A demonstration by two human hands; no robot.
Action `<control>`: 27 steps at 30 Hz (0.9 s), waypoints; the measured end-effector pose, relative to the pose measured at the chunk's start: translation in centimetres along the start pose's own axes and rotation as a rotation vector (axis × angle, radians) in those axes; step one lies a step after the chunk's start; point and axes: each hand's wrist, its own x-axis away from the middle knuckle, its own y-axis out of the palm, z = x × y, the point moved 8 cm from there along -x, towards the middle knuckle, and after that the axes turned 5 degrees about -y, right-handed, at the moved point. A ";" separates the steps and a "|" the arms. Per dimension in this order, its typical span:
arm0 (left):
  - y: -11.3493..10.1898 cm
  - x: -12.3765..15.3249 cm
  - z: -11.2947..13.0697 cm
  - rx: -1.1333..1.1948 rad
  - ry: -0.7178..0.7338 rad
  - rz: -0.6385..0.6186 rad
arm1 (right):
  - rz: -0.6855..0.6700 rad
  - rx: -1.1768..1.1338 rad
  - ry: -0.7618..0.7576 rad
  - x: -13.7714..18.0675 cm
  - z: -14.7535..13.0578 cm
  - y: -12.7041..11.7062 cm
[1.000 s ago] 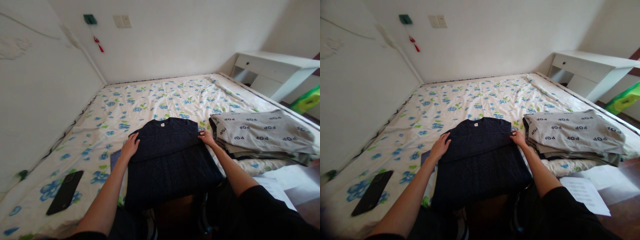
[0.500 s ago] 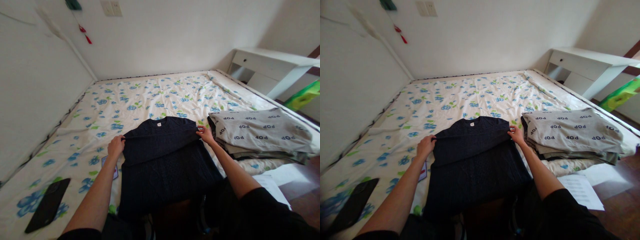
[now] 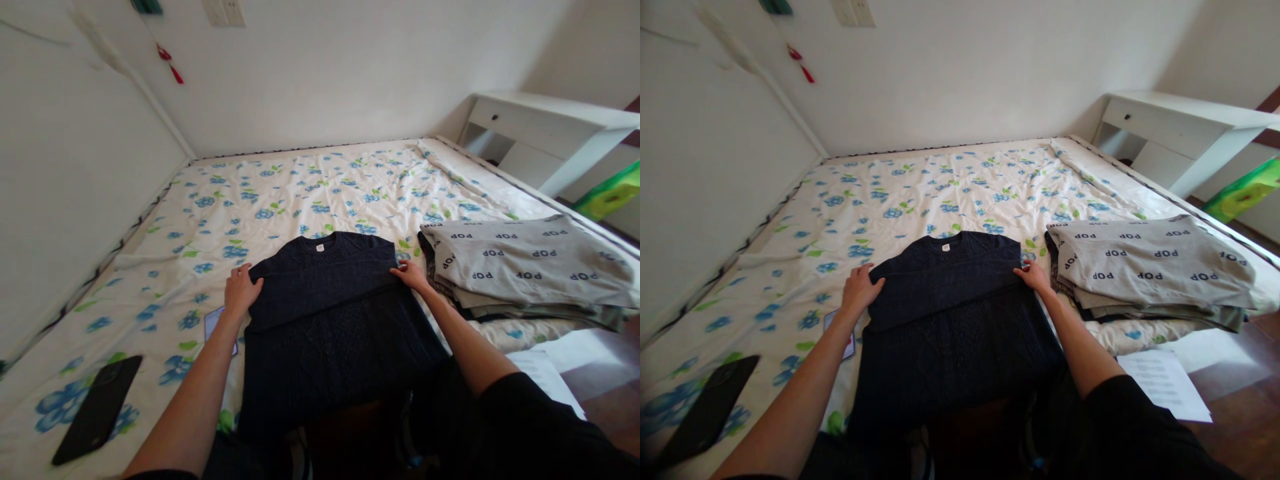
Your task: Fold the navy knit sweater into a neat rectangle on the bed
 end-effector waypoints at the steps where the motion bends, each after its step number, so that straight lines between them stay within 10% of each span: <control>1: 0.0 -0.2 -1.0 0.030 -0.111 0.014 | -0.003 -0.050 0.023 -0.1 0.3 0.1; 7: 2.7 -0.1 -5.9 0.663 -0.574 -0.211 | -0.157 -0.547 0.101 -0.9 0.5 2.3; 15: 6.4 4.6 -5.2 1.214 -0.819 -0.699 | -0.443 -0.712 0.259 -1.6 -2.7 4.6; 21: 6.9 2.3 -4.6 1.275 -0.858 -0.568 | -0.455 -0.717 0.188 -4.0 -4.8 4.6; 27: 4.0 -7.4 -2.1 1.312 -0.713 -0.388 | -0.373 -0.831 -0.110 -9.1 -10.6 0.6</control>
